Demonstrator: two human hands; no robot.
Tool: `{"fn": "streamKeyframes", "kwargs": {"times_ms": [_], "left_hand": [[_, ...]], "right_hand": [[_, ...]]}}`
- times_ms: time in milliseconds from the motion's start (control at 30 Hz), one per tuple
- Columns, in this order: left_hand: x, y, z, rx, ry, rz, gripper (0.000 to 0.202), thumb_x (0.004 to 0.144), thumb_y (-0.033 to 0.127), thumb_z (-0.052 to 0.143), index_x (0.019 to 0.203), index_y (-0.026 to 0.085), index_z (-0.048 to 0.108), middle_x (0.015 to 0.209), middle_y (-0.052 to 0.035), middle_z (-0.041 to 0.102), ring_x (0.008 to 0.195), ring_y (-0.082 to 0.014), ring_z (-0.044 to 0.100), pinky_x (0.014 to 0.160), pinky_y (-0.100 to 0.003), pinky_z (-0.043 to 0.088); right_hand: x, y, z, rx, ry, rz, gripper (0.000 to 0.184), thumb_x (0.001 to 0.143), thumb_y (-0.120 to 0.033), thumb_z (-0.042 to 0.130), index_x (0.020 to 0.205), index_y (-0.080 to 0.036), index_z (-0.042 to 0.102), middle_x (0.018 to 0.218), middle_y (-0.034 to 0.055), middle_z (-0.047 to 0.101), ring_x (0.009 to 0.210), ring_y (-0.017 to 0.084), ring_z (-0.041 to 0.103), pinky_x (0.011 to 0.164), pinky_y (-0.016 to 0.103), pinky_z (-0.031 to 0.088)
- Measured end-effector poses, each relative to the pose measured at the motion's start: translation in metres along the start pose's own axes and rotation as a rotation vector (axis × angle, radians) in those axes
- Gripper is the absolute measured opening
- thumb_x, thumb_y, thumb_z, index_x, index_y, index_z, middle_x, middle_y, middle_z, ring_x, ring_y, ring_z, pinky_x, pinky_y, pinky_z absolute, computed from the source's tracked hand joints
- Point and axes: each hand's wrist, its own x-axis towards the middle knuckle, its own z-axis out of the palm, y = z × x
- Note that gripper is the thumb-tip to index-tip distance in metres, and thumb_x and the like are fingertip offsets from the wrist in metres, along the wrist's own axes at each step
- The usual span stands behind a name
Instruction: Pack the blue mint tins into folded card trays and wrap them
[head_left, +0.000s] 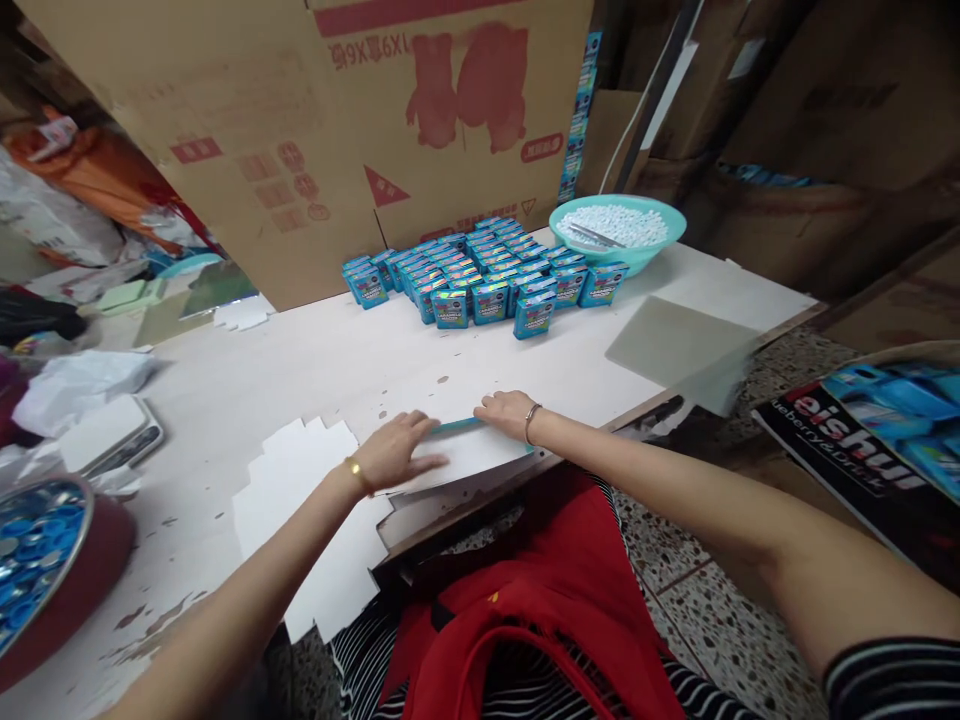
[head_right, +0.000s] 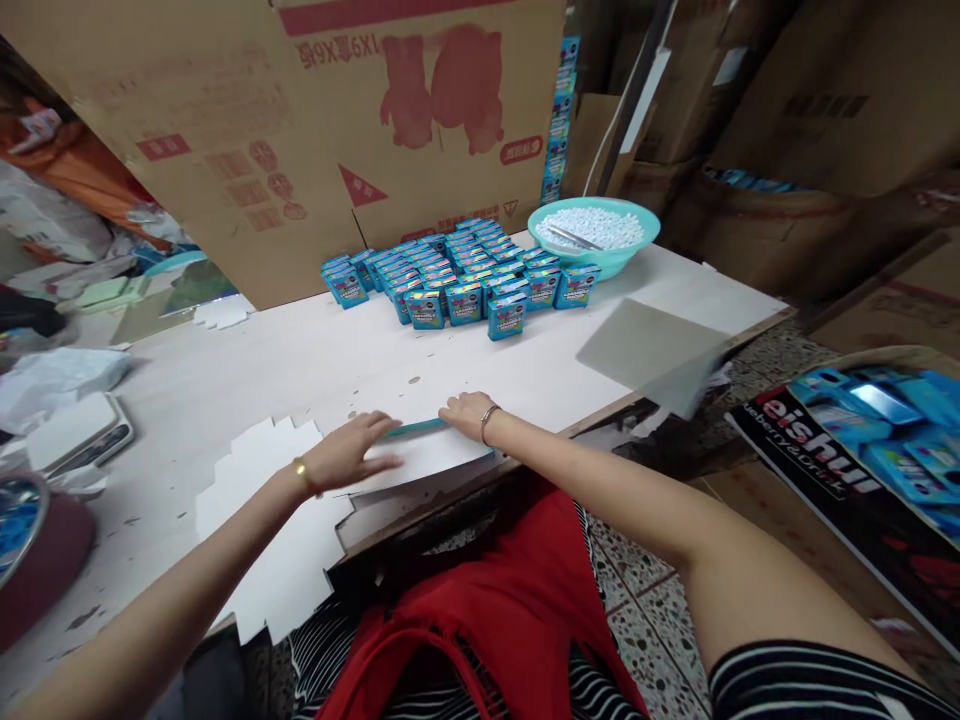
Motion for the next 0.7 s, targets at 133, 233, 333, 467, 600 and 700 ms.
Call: {"fn": "streamKeyframes", "kwargs": {"times_ms": [133, 233, 333, 467, 600, 700], "left_hand": [[-0.025, 0.018, 0.012, -0.200, -0.049, 0.062, 0.034, 0.091, 0.044, 0.037, 0.100, 0.021, 0.060, 0.094, -0.0051, 0.063, 0.080, -0.0154, 0.058, 0.072, -0.027, 0.044], [-0.021, 0.018, 0.025, -0.247, -0.017, -0.047, 0.033, 0.093, 0.035, 0.032, 0.083, 0.020, 0.060, 0.076, -0.0013, 0.062, 0.068, -0.0127, 0.056, 0.064, -0.025, 0.040], [-0.006, 0.008, 0.030, -0.305, 0.024, -0.172, 0.019, 0.090, 0.034, 0.042, 0.091, 0.021, 0.057, 0.067, 0.0025, 0.060, 0.062, -0.0121, 0.053, 0.060, -0.024, 0.038], [0.000, 0.002, 0.036, -0.214, 0.088, -0.175, 0.020, 0.091, 0.032, 0.039, 0.091, 0.022, 0.056, 0.071, 0.0013, 0.060, 0.064, -0.0131, 0.053, 0.061, -0.025, 0.039], [-0.013, 0.010, 0.051, 0.057, 0.266, -0.012, 0.040, 0.085, 0.050, 0.047, 0.112, 0.021, 0.054, 0.116, -0.0122, 0.056, 0.102, -0.0256, 0.050, 0.086, -0.040, 0.039], [-0.021, 0.017, 0.065, 0.197, 0.285, -0.049, 0.046, 0.084, 0.045, 0.051, 0.123, 0.021, 0.049, 0.120, -0.0147, 0.053, 0.106, -0.0299, 0.047, 0.087, -0.045, 0.037]], "right_hand": [[0.008, 0.015, 0.005, 0.035, 0.011, -0.025, 0.032, 0.089, -0.010, 0.036, 0.109, -0.022, 0.058, 0.105, 0.0096, 0.061, 0.096, 0.022, 0.057, 0.068, 0.029, 0.042], [0.005, 0.020, -0.001, 0.150, 0.042, -0.010, 0.030, 0.090, -0.023, 0.045, 0.119, -0.023, 0.054, 0.107, 0.0089, 0.060, 0.095, 0.022, 0.057, 0.073, 0.029, 0.042], [-0.016, 0.011, -0.007, 0.280, 0.279, 0.000, 0.044, 0.091, -0.037, 0.047, 0.130, -0.018, 0.044, 0.115, 0.0114, 0.057, 0.102, 0.022, 0.054, 0.084, 0.033, 0.042], [-0.052, -0.021, 0.011, 0.228, 0.499, -0.119, 0.053, 0.087, -0.044, 0.052, 0.127, -0.009, 0.046, 0.119, 0.0165, 0.056, 0.111, 0.028, 0.048, 0.094, 0.042, 0.037], [-0.062, -0.042, 0.046, 0.114, 0.519, -0.029, 0.048, 0.087, -0.030, 0.054, 0.130, -0.009, 0.045, 0.126, 0.0173, 0.052, 0.118, 0.029, 0.043, 0.100, 0.044, 0.032], [-0.058, -0.044, 0.059, 0.088, 0.532, 0.010, 0.044, 0.090, -0.030, 0.049, 0.129, -0.011, 0.046, 0.131, 0.0165, 0.048, 0.122, 0.029, 0.038, 0.101, 0.045, 0.030]]}}
